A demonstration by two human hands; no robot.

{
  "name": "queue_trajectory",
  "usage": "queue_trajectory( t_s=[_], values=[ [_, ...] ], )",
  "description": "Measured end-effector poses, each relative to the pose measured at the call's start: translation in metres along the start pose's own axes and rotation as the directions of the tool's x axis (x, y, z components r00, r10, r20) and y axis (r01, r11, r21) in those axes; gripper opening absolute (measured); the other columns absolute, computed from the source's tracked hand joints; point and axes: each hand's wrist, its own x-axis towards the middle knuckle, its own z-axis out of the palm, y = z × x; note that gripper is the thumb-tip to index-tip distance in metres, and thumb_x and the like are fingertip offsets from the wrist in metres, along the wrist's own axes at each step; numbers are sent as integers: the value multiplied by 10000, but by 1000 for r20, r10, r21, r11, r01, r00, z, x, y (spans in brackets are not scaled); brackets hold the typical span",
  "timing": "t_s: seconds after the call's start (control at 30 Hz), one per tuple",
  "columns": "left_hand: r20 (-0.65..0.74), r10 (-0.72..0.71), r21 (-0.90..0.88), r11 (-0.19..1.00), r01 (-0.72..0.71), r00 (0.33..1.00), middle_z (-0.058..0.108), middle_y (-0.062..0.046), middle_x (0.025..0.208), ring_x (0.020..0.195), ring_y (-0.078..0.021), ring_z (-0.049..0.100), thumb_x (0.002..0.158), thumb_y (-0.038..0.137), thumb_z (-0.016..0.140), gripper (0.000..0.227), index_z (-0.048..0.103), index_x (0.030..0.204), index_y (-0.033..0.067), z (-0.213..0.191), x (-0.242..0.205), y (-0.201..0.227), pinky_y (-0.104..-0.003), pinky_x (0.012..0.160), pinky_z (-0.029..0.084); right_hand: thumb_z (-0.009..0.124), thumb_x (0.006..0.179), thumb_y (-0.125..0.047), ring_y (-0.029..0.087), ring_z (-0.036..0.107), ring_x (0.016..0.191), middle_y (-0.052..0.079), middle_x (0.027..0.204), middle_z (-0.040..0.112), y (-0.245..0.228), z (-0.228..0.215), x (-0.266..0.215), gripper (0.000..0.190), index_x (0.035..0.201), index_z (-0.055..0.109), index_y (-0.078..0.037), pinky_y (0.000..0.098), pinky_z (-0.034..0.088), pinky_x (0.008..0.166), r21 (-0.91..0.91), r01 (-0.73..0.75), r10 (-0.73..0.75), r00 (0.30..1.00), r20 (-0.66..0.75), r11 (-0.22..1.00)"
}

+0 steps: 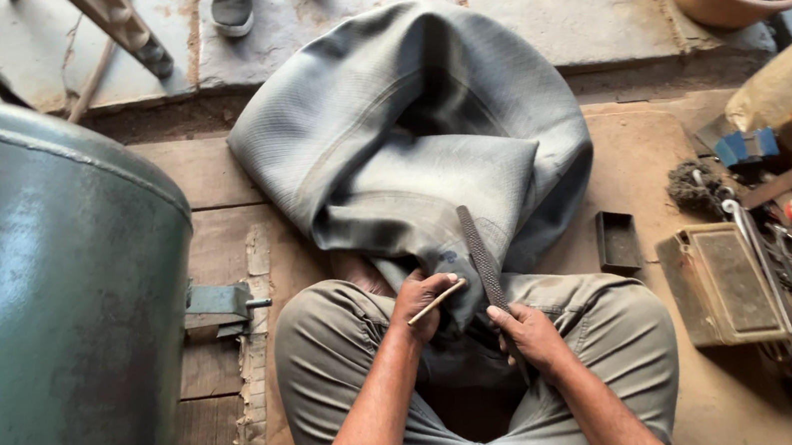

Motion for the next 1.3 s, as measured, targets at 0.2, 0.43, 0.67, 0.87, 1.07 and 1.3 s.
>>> queue_trajectory(
  t_s=[0.2,0.43,0.67,0.87,1.07,1.3],
  values=[
    [-5,-12,12,1000,12,1000,731,-126,938,847,-216,729,831,-20,707,316,631,1136,-54,-1,3,-1,-343,814,606,699,921,-352,137,596,460,61,630,657,5,-1,4,325,885,679,-29,294,502,447,38,50,-52,998,34,998],
    [-16,6,14,1000,-5,1000,730,-114,958,840,-218,721,829,-17,700,326,640,1148,-52,3,4,-2,-348,799,598,679,936,-327,147,608,455,60,620,654,-1,1,-1,311,888,678,-21,293,498,444,-32,72,-71,997,22,997],
    [32,27,-13,1000,-27,999,726,-107,961,839,-210,718,818,-31,680,331,647,1147,-45,1,1,0,-339,803,592,655,1001,-277,75,462,522,-12,639,543,2,1,-5,289,1090,698,-6,269,384,476,-81,231,-238,967,-90,970],
    [15,-6,13,1000,5,1000,726,-107,906,802,-200,711,802,-52,671,291,664,1093,-56,1,8,-2,-325,776,583,540,1014,-182,50,457,544,-30,621,513,-18,5,-33,564,1567,428,-182,226,412,527,-88,247,-254,965,-71,965],
    [-24,-43,-4,999,43,999,716,-108,830,733,-196,690,782,-44,663,219,682,1000,-51,0,11,-6,-325,718,572,532,1010,-162,70,413,520,-11,585,498,-40,-2,-79,542,1544,488,-239,253,381,504,-155,101,-110,993,-53,983],
    [-30,-15,5,1000,15,999,687,-83,790,701,-178,664,762,-48,661,168,674,928,-35,-1,12,-6,-315,674,549,540,1000,-181,100,470,549,56,678,559,-73,33,-50,531,1526,507,-245,289,478,568,-437,128,-212,966,-151,890]
  ],
)
